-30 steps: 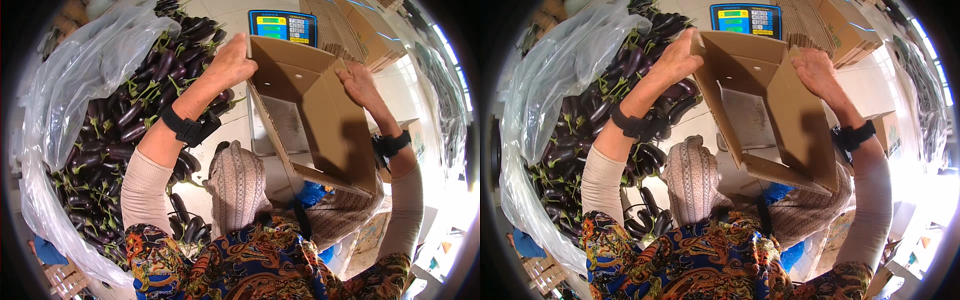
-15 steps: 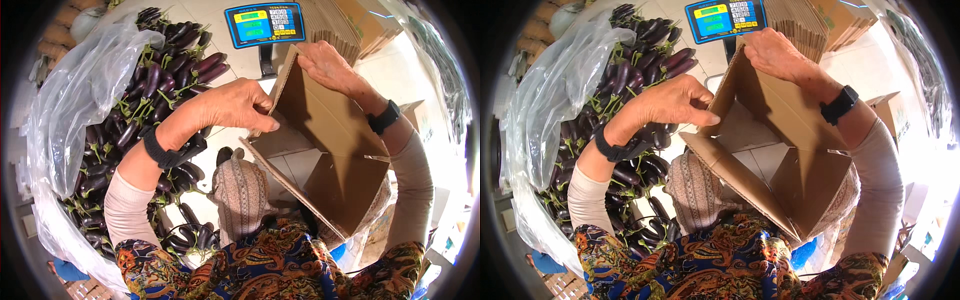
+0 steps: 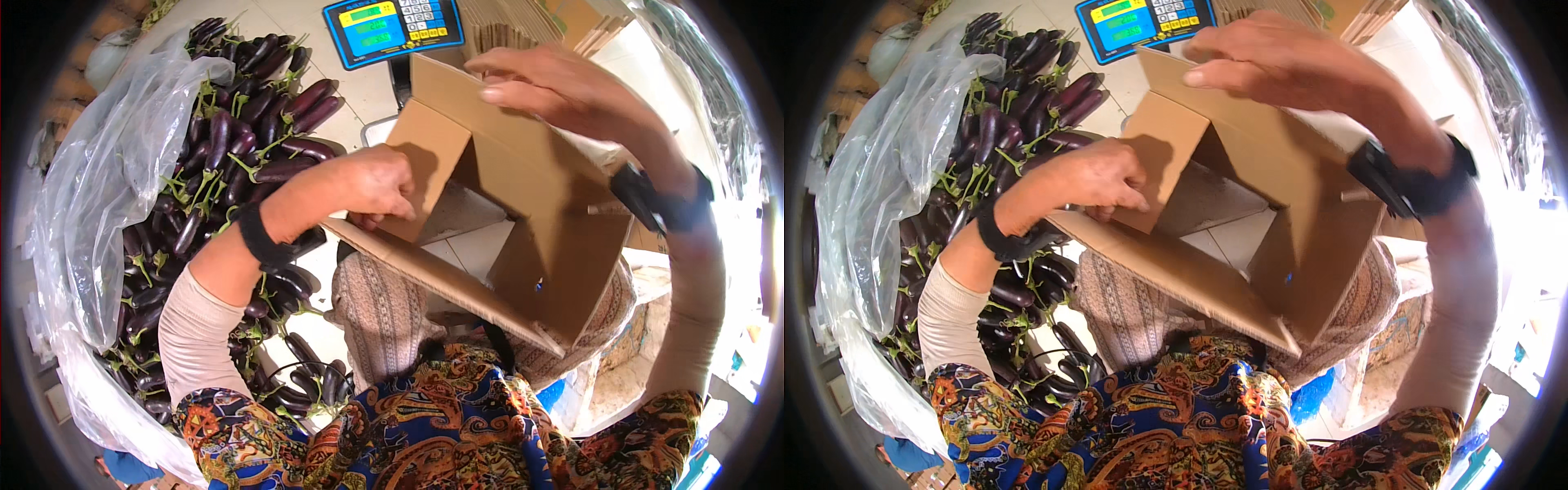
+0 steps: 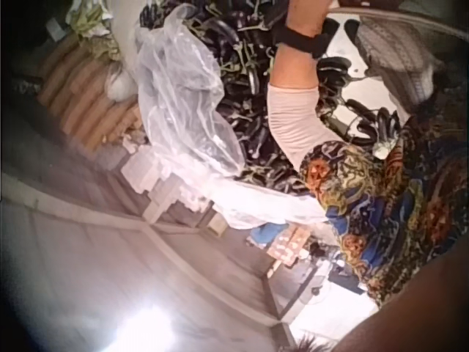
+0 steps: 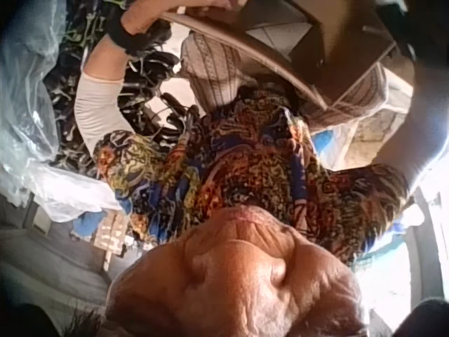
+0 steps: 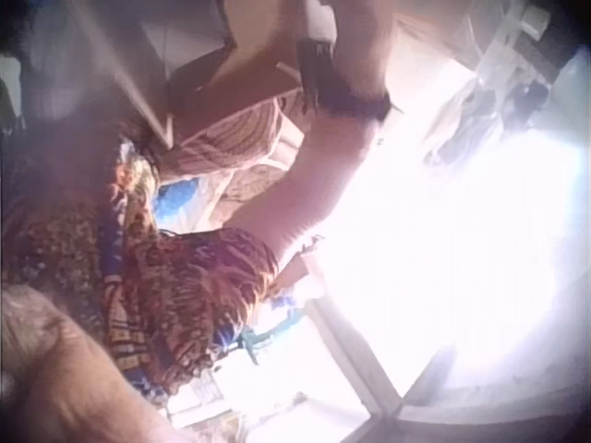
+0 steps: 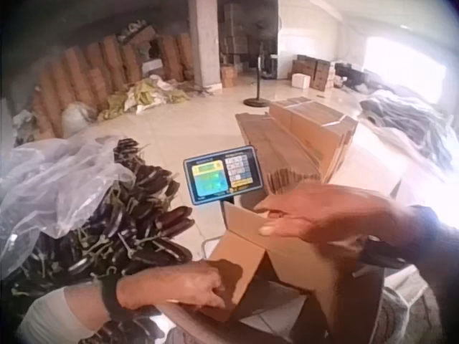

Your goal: Packing eggplants into boxes and sealing them with tape.

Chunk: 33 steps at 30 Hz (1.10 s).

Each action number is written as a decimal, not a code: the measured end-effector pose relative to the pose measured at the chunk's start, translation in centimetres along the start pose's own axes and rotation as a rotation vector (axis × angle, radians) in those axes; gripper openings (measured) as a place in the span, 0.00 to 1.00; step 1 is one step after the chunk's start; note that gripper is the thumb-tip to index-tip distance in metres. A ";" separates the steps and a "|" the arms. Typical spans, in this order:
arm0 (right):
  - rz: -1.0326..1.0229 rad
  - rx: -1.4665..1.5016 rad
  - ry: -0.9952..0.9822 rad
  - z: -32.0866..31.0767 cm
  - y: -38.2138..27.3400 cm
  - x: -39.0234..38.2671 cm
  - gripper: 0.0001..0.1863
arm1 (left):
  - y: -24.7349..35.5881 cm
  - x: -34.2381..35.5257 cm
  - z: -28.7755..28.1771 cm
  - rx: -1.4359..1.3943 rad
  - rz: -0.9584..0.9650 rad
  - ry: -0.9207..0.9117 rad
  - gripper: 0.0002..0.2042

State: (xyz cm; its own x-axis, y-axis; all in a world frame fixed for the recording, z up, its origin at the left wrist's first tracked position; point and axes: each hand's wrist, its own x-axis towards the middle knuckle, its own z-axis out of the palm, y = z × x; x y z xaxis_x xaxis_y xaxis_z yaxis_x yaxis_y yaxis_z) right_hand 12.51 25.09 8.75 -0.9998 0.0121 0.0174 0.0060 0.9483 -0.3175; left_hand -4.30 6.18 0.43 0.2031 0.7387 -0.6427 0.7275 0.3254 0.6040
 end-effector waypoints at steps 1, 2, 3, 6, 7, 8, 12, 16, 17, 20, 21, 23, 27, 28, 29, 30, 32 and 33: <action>-0.067 -0.037 0.095 -0.2 -0.5 -1.7 0.22 | -0.1 -0.5 -0.4 -0.065 -0.034 -0.024 0.14; -0.053 0.006 0.131 -0.1 -1.7 -3.8 0.19 | -0.7 -0.9 -0.3 -0.166 -0.057 -0.032 0.14; -0.038 0.057 0.167 0.1 -2.5 -5.9 0.17 | -1.1 -0.9 -0.1 -0.253 -0.101 -0.020 0.15; 0.019 0.032 0.215 3.3 -2.6 -12.9 0.13 | -0.2 -0.4 -0.2 -0.235 -0.068 -0.012 0.15; 0.002 -0.065 0.234 4.5 -2.0 -14.5 0.13 | -0.1 -0.3 -0.1 -0.237 -0.041 0.004 0.15; 0.019 -0.100 0.248 5.1 -2.0 -15.7 0.13 | -0.1 -0.1 0.1 -0.239 -0.016 0.022 0.15; -0.047 0.105 0.292 7.8 -0.6 -13.2 0.11 | 0.0 -0.3 0.7 -0.114 -0.037 0.087 0.15; -0.076 0.027 0.247 12.7 -1.6 -6.7 0.30 | 0.1 -0.5 0.9 -0.165 0.003 0.126 0.13; -0.094 -0.005 0.162 13.6 -1.1 -6.3 0.30 | 0.2 -1.0 1.2 -0.268 0.056 0.146 0.13; -0.127 -0.129 0.040 14.6 -1.1 -5.5 0.32 | -2.3 -2.6 2.3 -0.704 0.280 0.230 0.23; -0.133 -0.119 0.049 14.9 -1.1 -5.1 0.32 | -3.6 -3.4 3.7 -0.924 0.414 0.317 0.28; -0.143 -0.055 0.036 15.4 -0.8 -5.2 0.34 | -1.4 -5.0 5.6 -1.076 0.594 0.501 0.41; -0.149 -0.167 0.043 15.5 -0.5 -5.3 0.34 | 1.1 -2.9 5.9 -0.359 0.439 1.031 0.20; -0.184 -0.147 0.075 15.2 -0.5 -5.2 0.31 | 1.2 -2.0 5.0 -0.358 0.390 1.049 0.19; -0.188 -0.159 0.076 14.8 0.1 -5.4 0.31 | 1.4 -1.0 4.1 -0.358 0.344 1.068 0.19; -0.237 -0.059 0.084 14.2 1.1 -6.3 0.28 | 1.3 0.5 3.5 -0.286 0.322 1.062 0.19; -0.284 0.195 0.182 12.2 1.5 -6.2 0.20 | -1.0 3.2 3.6 -0.070 0.189 1.183 0.17; -0.060 0.230 0.300 11.2 0.5 -7.2 0.16 | -1.3 3.9 3.5 -0.017 0.112 1.179 0.17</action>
State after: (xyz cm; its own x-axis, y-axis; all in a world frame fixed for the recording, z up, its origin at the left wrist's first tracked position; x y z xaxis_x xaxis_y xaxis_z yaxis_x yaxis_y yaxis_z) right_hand 19.52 21.96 -2.17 -0.9477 0.0830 0.3083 -0.0914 0.8547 -0.5110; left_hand -2.17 6.60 -4.55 -0.4712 0.8487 0.2402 0.7333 0.2256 0.6414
